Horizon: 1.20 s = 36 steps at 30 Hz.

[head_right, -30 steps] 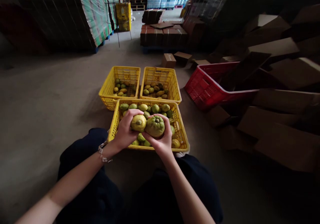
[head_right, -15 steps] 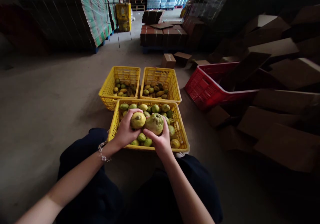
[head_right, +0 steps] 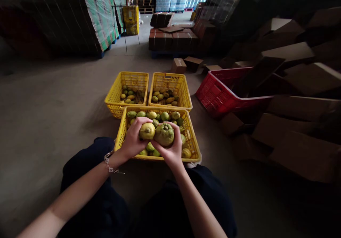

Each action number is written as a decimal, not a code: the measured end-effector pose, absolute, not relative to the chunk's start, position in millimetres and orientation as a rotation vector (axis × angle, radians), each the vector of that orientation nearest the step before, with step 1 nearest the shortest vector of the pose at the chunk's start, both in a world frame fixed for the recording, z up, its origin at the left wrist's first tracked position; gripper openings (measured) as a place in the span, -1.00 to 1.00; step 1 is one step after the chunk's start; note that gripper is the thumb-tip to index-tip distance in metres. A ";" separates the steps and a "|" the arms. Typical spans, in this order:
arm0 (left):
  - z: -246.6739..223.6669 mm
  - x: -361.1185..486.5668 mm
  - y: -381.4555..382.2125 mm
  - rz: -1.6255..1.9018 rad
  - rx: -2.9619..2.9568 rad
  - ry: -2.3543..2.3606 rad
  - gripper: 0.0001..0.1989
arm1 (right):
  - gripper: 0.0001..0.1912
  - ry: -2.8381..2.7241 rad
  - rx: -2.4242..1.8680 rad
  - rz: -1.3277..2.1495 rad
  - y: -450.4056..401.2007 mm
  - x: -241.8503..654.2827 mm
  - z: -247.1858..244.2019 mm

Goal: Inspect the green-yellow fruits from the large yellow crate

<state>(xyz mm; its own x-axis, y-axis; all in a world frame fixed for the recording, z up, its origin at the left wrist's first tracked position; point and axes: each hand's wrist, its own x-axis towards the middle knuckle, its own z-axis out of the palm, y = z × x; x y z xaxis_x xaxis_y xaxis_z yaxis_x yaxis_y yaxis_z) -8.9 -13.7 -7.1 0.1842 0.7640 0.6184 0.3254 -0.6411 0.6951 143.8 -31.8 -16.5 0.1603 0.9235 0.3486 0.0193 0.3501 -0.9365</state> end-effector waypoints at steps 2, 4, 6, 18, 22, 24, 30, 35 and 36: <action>-5.9 -10.1 -14.9 1.484 2.122 0.960 -0.52 | -0.38 -1.337 -0.971 0.649 -34.0 143.9 -13.3; -5.0 -11.2 -15.9 1.519 2.160 0.916 -0.53 | -0.40 -1.376 -0.932 0.527 -35.9 143.1 -10.6; -4.7 -11.9 -16.2 1.551 2.193 0.879 -0.52 | -0.40 -1.388 -0.895 0.464 -37.4 142.1 -9.2; -0.9 -9.1 -20.6 1.381 1.935 0.920 -0.42 | -0.51 -1.019 -0.928 1.057 -36.5 148.1 -8.7; 5.1 -4.8 -23.4 1.210 1.492 0.925 -0.43 | -0.64 -0.788 -0.925 1.329 -33.2 145.2 -1.8; 6.5 -1.6 -22.2 1.158 1.161 0.911 -0.51 | -0.71 -0.713 -0.930 1.403 -30.6 143.3 -0.7; 6.7 4.2 -15.4 1.082 0.513 0.804 -0.71 | -0.69 -0.524 -0.894 1.633 -20.9 144.1 -8.3; 4.9 3.4 -13.8 1.067 -0.043 0.819 -0.75 | -0.67 -0.371 -0.863 1.796 -16.1 148.4 -18.6; 4.3 3.6 -13.5 1.072 -0.103 0.829 -0.75 | -0.67 -0.324 -0.863 1.829 -15.3 148.6 -20.4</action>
